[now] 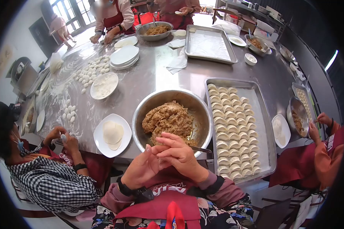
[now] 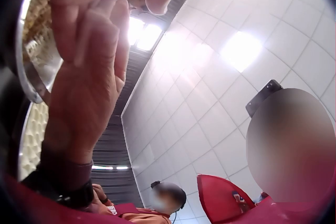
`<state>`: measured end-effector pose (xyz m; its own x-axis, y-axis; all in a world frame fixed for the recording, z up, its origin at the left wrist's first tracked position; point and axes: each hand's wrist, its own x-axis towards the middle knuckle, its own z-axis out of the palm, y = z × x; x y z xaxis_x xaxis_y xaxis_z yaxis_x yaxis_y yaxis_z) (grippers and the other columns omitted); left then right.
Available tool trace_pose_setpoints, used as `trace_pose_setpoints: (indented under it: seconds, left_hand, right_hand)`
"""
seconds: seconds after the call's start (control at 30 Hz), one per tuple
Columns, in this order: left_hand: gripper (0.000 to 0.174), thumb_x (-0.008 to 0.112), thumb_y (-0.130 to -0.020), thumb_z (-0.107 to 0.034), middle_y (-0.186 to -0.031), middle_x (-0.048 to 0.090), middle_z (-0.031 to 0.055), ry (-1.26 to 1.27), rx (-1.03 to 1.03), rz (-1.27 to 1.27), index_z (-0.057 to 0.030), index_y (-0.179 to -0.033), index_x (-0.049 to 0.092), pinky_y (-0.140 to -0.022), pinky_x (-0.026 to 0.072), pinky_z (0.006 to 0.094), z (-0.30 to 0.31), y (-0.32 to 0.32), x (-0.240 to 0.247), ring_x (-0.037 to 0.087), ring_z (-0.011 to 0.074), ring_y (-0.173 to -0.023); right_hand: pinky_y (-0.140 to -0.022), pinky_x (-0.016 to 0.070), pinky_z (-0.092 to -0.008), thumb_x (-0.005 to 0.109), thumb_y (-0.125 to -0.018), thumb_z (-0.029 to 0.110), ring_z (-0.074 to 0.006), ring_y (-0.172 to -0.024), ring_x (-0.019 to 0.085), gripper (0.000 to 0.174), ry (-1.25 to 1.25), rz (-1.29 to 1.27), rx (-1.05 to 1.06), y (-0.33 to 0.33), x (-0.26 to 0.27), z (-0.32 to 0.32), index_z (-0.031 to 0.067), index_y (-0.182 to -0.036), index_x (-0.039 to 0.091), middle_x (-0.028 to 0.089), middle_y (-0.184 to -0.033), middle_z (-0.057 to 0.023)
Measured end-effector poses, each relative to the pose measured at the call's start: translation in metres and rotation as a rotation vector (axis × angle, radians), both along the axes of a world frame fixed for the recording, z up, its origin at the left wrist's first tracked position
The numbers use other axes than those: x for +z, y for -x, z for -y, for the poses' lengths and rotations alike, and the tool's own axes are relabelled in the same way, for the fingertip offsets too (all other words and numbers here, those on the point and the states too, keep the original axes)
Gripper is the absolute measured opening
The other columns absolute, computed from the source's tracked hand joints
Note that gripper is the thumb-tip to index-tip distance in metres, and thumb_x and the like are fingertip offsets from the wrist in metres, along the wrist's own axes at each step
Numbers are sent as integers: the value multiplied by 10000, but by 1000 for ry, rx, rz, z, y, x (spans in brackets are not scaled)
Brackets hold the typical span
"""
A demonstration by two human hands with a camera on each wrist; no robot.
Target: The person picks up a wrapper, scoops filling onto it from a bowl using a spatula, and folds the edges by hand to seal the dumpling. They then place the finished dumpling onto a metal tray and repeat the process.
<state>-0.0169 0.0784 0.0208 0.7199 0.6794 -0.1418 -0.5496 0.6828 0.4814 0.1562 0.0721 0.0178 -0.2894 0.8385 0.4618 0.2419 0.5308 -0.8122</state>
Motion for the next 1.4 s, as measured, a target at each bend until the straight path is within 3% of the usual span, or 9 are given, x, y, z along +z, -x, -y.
trace_pose_setpoints:
  seconds: [0.1, 0.17, 0.27, 0.43, 0.47, 0.9, 1.07, 1.17, 1.4]
  left_hand:
    - [474, 334, -1005, -348, -1255, 494, 117, 10, 14, -9, 18, -1299, 398, -993, 403, 358, 5, -5, 3, 503, 180, -1136]
    - [588, 320, -976, -468, -1271, 491, 123, -38, 37, -67, 21, -1291, 401, -1029, 348, 390, 5, -8, 9, 479, 213, -1172]
    - [583, 346, -966, -478, -1257, 488, 117, -5, 39, 45, 11, -1276, 407, -1031, 347, 392, 6, -11, 2, 472, 210, -1171]
    - [621, 397, -935, -515, -1258, 476, 114, 137, 140, 61, -7, -1292, 377, -1031, 348, 386, 14, -27, 6, 473, 205, -1156]
    - [539, 395, -966, -434, -1203, 494, 110, 184, 145, 142, 5, -1278, 374, -1044, 348, 365, 14, -29, 8, 506, 204, -1087]
    - [661, 361, -955, -486, -1261, 481, 148, 73, 105, -22, 33, -1358, 296, -1060, 339, 385, 19, -53, 23, 479, 227, -1172]
    - [716, 391, -926, -530, -1260, 493, 151, 37, 3, -45, 37, -1355, 311, -1034, 360, 380, 14, -56, 18, 493, 226, -1152]
    - [758, 427, -898, -564, -1264, 502, 137, -14, -64, -83, 26, -1360, 317, -1006, 373, 377, 8, -62, 17, 502, 221, -1137]
    - [688, 438, -924, -505, -1322, 453, 124, -144, -190, -121, -6, -1376, 302, -1018, 362, 384, 9, -97, 45, 452, 219, -1209]
  right_hand:
    - [-1013, 357, -391, 670, -758, 51, -308, -1244, 449, 158, 11, -15, -25, 0, 1, 5, 70, -910, 704, 545, -1277, -143]
    - [-1012, 358, -387, 664, -764, 53, -299, -1240, 455, 183, -6, -27, -38, -2, 7, 6, 68, -943, 702, 550, -1271, -144]
    - [-991, 375, -396, 616, -828, 115, -318, -1190, 494, 269, 31, -117, -117, -3, 3, 11, 43, -1084, 652, 574, -1233, -149]
    - [-978, 386, -401, 611, -847, 163, -340, -1172, 500, 284, -180, -6, -211, -7, -12, 9, 24, -1093, 641, 563, -1237, -170]
    - [-973, 390, -403, 609, -851, 172, -343, -1171, 500, 301, -224, 17, -228, -9, -14, 10, 16, -1107, 631, 562, -1233, -178]
    - [-943, 417, -398, 489, -933, 168, -336, -1117, 539, 311, -181, -85, -365, -27, -19, 20, -24, -1159, 584, 586, -1179, -194]
    - [-948, 422, -378, 677, -806, 202, -335, -1126, 526, 456, 58, -204, -267, -45, -5, 33, 14, -1203, 555, 535, -1246, -183]
    - [-951, 429, -372, 684, -783, 157, -334, -1137, 523, 451, -3, -31, -270, -58, -2, 39, 34, -1199, 563, 539, -1236, -185]
    - [-932, 447, -363, 674, -737, 59, -329, -1130, 535, 333, -18, -32, -436, -87, 27, 64, 59, -1066, 630, 503, -1277, -201]
